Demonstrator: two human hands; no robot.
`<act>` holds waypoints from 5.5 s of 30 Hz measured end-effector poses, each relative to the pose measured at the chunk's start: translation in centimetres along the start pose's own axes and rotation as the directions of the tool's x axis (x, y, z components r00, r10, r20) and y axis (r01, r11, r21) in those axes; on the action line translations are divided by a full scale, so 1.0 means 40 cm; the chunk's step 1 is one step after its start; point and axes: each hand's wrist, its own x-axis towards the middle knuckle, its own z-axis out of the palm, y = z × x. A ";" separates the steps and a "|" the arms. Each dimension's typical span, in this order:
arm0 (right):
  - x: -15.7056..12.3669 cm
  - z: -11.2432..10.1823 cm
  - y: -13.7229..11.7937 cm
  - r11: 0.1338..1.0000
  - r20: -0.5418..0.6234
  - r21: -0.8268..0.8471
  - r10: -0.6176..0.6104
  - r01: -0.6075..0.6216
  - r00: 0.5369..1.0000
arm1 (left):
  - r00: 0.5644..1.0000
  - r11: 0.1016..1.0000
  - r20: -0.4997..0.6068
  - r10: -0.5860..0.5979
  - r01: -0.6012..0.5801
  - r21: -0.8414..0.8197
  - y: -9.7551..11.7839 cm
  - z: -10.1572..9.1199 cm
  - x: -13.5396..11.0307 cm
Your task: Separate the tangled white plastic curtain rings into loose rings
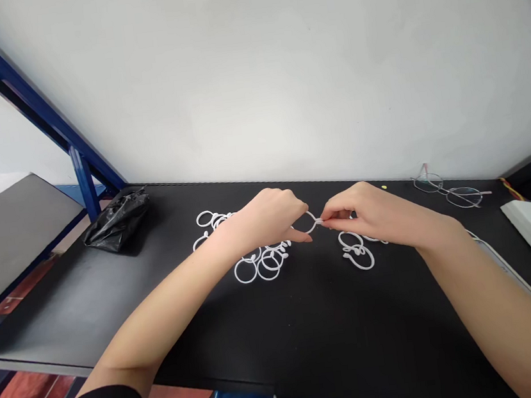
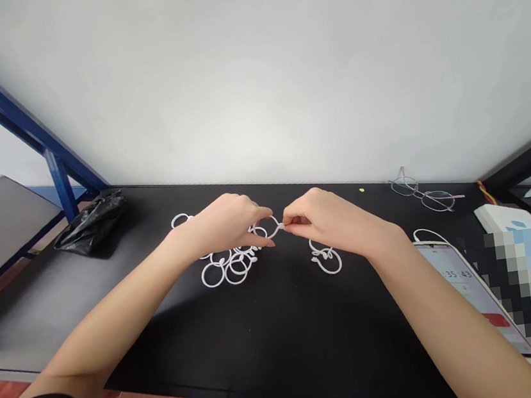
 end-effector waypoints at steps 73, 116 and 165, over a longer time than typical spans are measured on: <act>0.004 0.006 -0.021 1.000 0.102 -0.017 0.015 -0.014 0.995 | 0.998 1.000 0.055 0.013 -0.015 0.026 0.008 -0.004 -0.011; 0.052 0.053 0.138 0.894 0.312 -0.200 0.447 -0.402 0.839 | 0.964 0.979 0.232 -0.131 0.163 -0.122 -0.029 0.054 -0.017; 0.048 0.027 0.051 0.692 -0.357 0.690 0.071 0.211 0.931 | 0.850 0.975 -0.480 0.214 -0.218 0.049 0.023 -0.008 -0.021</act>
